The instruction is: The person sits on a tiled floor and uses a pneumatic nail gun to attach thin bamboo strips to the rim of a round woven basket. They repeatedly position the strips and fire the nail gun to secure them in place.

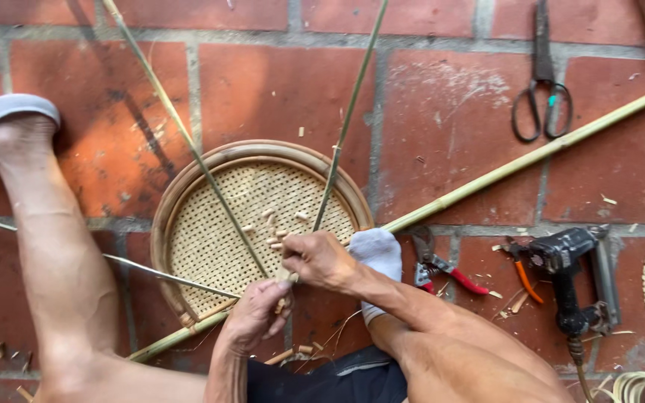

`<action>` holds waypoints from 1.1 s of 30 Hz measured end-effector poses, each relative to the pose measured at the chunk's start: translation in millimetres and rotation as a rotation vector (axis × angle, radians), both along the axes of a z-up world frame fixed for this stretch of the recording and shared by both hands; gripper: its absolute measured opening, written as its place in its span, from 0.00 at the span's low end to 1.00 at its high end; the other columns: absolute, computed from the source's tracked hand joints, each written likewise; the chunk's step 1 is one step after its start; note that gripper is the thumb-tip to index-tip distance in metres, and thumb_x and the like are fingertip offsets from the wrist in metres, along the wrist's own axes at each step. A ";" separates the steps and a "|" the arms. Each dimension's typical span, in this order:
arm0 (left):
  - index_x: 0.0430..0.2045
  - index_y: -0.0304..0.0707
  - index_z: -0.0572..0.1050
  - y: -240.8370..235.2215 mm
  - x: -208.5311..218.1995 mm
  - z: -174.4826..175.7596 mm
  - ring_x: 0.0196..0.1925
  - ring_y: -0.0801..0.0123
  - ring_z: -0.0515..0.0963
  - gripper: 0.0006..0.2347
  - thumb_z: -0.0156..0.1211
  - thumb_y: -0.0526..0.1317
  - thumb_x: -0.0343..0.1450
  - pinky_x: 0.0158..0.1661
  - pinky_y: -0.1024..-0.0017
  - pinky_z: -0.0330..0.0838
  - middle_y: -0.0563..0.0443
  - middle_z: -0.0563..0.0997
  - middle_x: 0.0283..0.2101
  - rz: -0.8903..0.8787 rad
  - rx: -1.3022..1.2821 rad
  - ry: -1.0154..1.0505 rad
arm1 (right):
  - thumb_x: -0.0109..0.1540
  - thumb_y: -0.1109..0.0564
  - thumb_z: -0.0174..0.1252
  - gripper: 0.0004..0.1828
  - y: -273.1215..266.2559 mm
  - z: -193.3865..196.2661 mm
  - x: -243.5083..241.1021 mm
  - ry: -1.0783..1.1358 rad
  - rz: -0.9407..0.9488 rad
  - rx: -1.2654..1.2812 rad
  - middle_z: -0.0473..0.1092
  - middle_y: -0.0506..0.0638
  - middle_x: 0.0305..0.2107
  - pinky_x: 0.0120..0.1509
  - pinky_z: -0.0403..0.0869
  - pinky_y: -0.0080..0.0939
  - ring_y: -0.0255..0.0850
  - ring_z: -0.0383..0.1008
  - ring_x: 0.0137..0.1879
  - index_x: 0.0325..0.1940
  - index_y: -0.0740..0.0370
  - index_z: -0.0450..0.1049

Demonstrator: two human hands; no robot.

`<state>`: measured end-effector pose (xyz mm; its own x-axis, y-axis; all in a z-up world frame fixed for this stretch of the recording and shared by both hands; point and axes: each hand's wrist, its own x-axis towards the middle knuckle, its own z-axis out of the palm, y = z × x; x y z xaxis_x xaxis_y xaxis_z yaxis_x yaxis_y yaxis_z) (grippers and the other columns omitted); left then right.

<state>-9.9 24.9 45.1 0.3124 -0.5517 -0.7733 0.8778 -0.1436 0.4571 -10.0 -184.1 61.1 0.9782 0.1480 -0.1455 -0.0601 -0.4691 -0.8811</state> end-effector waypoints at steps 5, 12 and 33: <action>0.30 0.32 0.76 6.5 -3.7 4.3 0.11 0.76 0.68 0.07 0.57 0.39 0.72 0.10 0.80 0.55 0.46 0.80 0.21 0.052 -0.246 0.058 | 0.62 0.60 0.61 0.05 -20.0 -3.1 5.3 -0.094 -0.137 0.016 0.78 0.54 0.28 0.34 0.77 0.41 0.41 0.80 0.31 0.40 0.63 0.79; 0.39 0.32 0.77 -33.4 42.7 -12.8 0.24 0.71 0.74 0.07 0.58 0.37 0.73 0.21 0.80 0.70 0.43 0.79 0.37 0.007 0.563 -1.020 | 0.61 0.61 0.60 0.12 -46.2 0.7 -10.8 0.484 -0.241 0.289 0.77 0.53 0.27 0.27 0.71 0.39 0.38 0.71 0.23 0.48 0.64 0.81; 0.47 0.25 0.78 -130.7 -35.4 13.6 0.32 0.70 0.79 0.12 0.64 0.31 0.71 0.32 0.76 0.77 0.44 0.81 0.34 0.067 -0.181 -0.308 | 0.61 0.63 0.61 0.06 -98.1 15.4 -98.5 0.148 -0.463 0.355 0.75 0.48 0.30 0.40 0.76 0.33 0.30 0.75 0.36 0.41 0.67 0.79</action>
<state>-45.3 -105.8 58.7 0.5557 -0.6412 -0.5292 0.6996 0.0168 0.7143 -108.4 -282.3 76.6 0.9257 -0.2245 -0.3044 -0.3216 -0.0434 -0.9459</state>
